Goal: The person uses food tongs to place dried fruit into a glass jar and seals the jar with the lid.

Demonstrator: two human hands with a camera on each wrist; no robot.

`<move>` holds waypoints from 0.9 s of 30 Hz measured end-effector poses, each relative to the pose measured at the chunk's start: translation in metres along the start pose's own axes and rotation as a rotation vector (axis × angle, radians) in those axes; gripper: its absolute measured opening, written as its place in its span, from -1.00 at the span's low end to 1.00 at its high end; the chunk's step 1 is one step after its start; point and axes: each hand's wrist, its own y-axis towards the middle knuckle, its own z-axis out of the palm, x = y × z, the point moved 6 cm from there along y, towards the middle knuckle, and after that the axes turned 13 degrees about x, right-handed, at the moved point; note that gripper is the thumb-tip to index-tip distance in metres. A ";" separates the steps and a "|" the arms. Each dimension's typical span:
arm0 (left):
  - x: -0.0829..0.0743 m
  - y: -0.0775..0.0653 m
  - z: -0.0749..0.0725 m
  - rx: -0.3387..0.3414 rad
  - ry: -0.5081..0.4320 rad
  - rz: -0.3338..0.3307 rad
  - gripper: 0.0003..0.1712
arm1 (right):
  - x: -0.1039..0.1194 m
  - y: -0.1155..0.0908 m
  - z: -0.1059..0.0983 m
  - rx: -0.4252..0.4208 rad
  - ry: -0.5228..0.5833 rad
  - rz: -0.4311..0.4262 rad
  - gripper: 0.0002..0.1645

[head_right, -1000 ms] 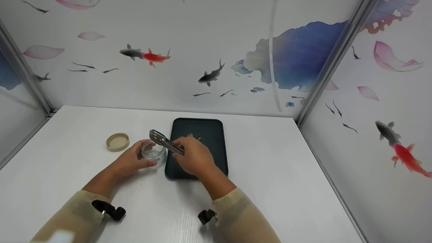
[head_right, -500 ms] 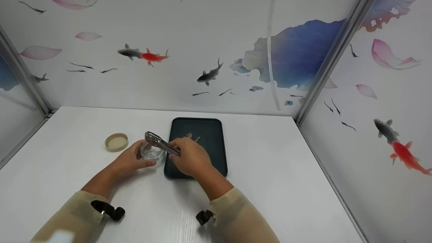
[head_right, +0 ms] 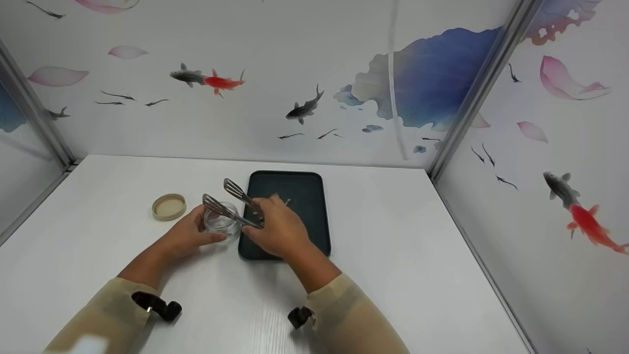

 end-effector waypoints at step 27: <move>-0.005 -0.003 0.001 -0.001 0.002 -0.014 0.13 | -0.058 -0.021 -0.013 0.003 -0.041 0.134 -0.09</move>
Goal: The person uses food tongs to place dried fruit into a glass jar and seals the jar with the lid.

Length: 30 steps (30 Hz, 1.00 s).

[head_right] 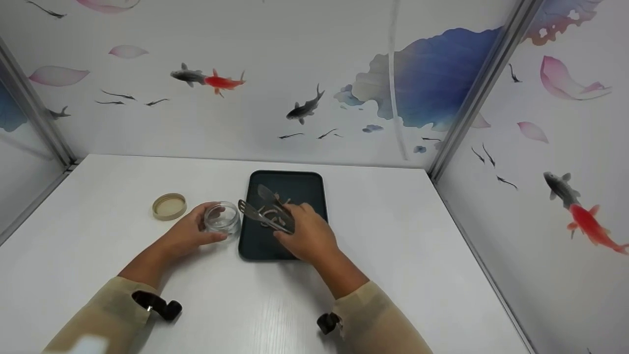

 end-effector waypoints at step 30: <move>0.002 0.002 -0.002 0.013 -0.011 0.024 0.17 | -0.065 -0.012 -0.001 0.076 -0.069 0.108 -0.12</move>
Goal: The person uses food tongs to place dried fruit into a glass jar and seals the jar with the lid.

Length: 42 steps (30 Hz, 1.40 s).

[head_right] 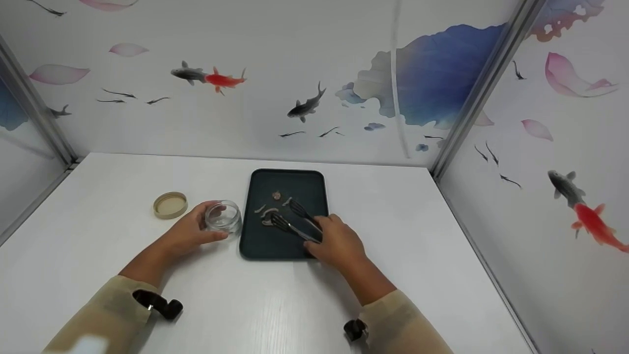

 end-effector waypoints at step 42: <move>0.001 0.000 0.000 -0.005 0.016 0.008 0.18 | -0.010 0.003 0.000 -0.005 0.030 -0.041 -0.51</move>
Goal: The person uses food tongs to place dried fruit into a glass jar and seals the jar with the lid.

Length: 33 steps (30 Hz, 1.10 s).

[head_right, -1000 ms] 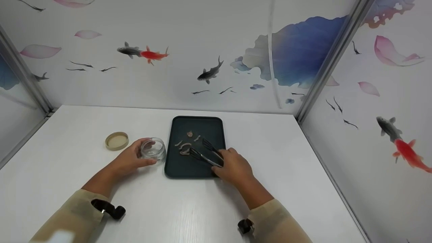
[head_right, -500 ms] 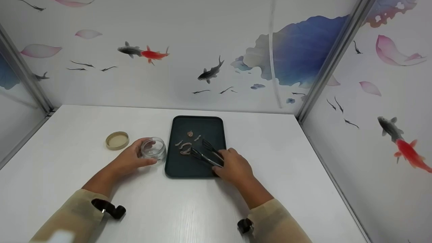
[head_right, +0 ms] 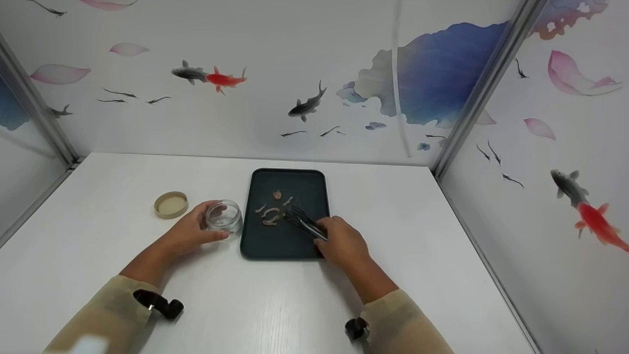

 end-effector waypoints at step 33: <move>-0.002 0.000 0.000 0.011 -0.018 -0.007 0.15 | 0.037 -0.003 -0.014 -0.077 0.022 -0.035 -0.54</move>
